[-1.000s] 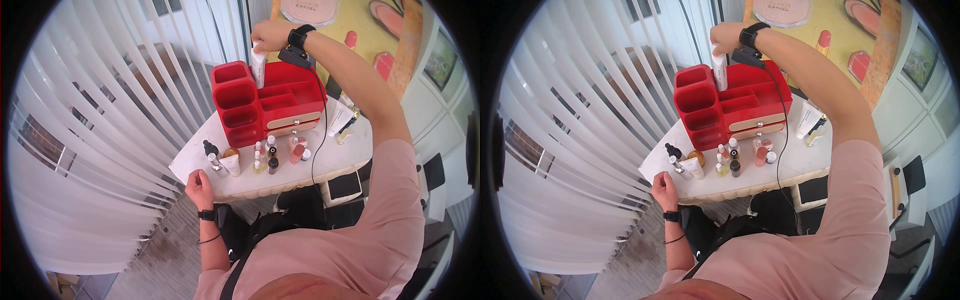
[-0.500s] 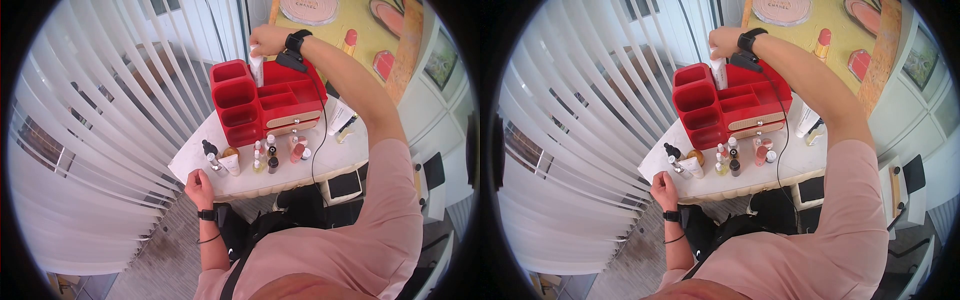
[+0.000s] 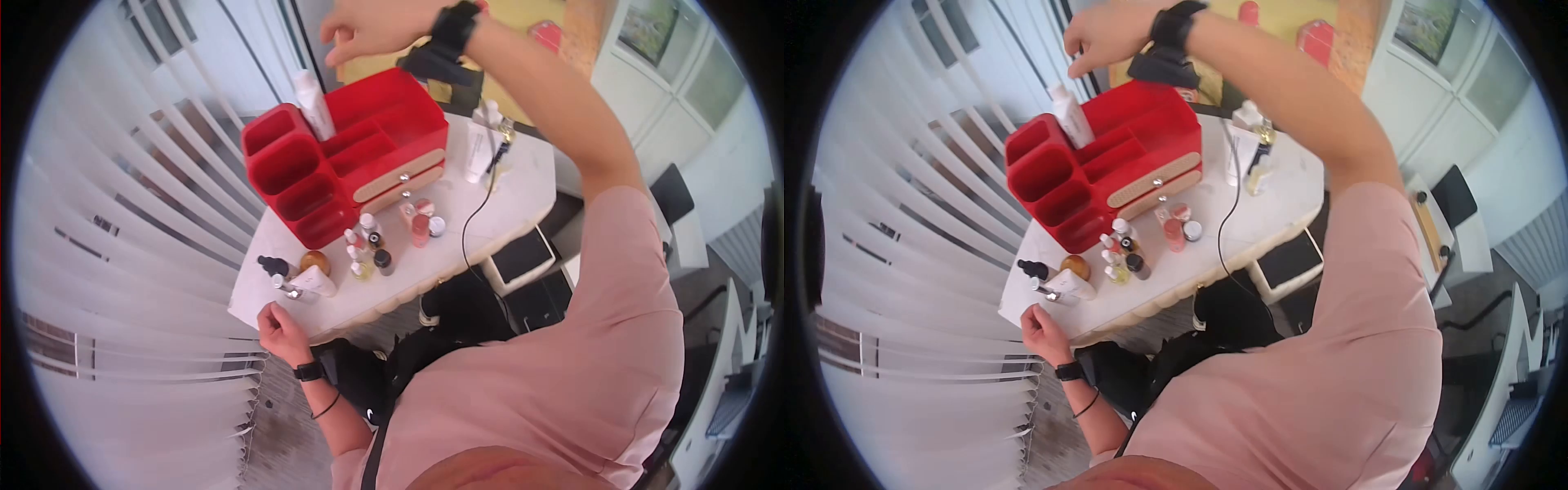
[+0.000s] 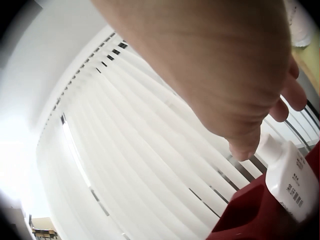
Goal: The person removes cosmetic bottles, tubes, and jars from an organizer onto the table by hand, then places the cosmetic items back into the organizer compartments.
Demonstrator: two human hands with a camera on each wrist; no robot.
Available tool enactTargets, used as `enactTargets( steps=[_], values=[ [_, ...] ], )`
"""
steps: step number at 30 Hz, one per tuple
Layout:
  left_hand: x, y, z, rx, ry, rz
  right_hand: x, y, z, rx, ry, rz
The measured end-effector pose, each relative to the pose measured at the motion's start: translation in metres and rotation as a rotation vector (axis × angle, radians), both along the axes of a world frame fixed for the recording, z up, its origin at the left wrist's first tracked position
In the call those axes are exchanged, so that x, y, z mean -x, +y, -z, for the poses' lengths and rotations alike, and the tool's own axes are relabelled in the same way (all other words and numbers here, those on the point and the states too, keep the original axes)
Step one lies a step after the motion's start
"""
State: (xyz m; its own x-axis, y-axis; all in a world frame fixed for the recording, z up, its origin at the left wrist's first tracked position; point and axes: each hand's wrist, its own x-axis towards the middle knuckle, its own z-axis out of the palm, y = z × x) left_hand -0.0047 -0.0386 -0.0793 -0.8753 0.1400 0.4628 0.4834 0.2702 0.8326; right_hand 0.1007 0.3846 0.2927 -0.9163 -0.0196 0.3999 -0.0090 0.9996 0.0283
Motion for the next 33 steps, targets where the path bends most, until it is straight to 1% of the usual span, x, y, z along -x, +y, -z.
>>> enactTargets(
  steps=[1,2,3,4,5,6,7,11,12,13,14,16,17,19,20,22,23,25,29,31,33],
  values=[
    [-0.002,0.001,-0.004,0.005,-0.005,-0.002,-0.020,0.008,-0.002,-0.035,0.046,-0.033],
    [-0.002,0.001,-0.007,0.008,-0.008,-0.007,-0.063,-0.017,-0.026,0.045,-0.020,0.005],
    [-0.003,0.001,-0.006,0.014,-0.015,-0.009,-0.087,-0.018,-0.024,-0.030,-0.015,0.069],
    [-0.002,0.001,-0.006,0.019,-0.021,0.001,-0.111,-0.023,-0.022,0.024,-0.019,0.124],
    [-0.002,0.001,-0.006,0.019,-0.040,-0.005,-0.135,-0.034,-0.022,0.080,-0.092,0.198],
    [-0.002,0.001,-0.006,0.017,-0.059,-0.014,-0.152,-0.019,-0.007,-0.053,-0.048,0.150],
    [-0.002,0.002,-0.006,0.015,-0.063,-0.010,-0.166,-0.016,0.006,0.032,-0.202,0.314],
    [-0.002,0.001,-0.004,0.021,-0.043,-0.004,-0.217,0.014,0.050,0.032,-0.215,0.384],
    [-0.001,0.000,-0.004,0.032,-0.043,-0.003,-0.224,0.023,0.059,0.056,-0.205,0.442],
    [-0.001,0.001,-0.003,0.033,-0.040,-0.002,-0.228,0.030,0.066,0.081,-0.196,0.499],
    [-0.001,0.001,-0.003,0.025,-0.036,0.004,-0.228,0.032,0.070,0.084,-0.194,0.499],
    [0.000,-0.001,-0.001,0.022,-0.029,0.005,-0.227,0.035,0.078,0.155,-0.292,0.575],
    [0.002,-0.001,0.001,0.014,-0.027,0.015,-0.225,0.037,0.085,0.156,-0.290,0.570],
    [0.002,-0.001,0.001,0.007,-0.022,0.021,-0.219,0.042,0.103,0.074,-0.197,0.521],
    [0.001,0.000,-0.001,0.016,-0.012,0.016,-0.214,0.046,0.112,0.076,-0.195,0.518],
    [0.000,0.001,-0.004,0.028,0.002,0.011,-0.200,0.052,0.125,-0.006,-0.224,0.542],
    [-0.001,0.001,-0.004,0.031,-0.003,0.008,-0.194,0.048,0.126,-0.002,-0.221,0.540],
    [0.000,0.001,-0.004,0.033,-0.004,0.001,-0.184,0.039,0.128,-0.051,-0.299,0.594],
    [0.002,0.000,-0.001,0.013,-0.002,0.013,-0.172,0.040,0.139,-0.058,-0.373,0.616],
    [0.001,0.001,-0.002,0.013,0.001,0.019,-0.168,0.036,0.136,-0.057,-0.473,0.674],
    [0.001,0.000,-0.002,0.016,-0.002,0.022,-0.170,0.037,0.138,-0.036,-0.451,0.654]
  ],
)
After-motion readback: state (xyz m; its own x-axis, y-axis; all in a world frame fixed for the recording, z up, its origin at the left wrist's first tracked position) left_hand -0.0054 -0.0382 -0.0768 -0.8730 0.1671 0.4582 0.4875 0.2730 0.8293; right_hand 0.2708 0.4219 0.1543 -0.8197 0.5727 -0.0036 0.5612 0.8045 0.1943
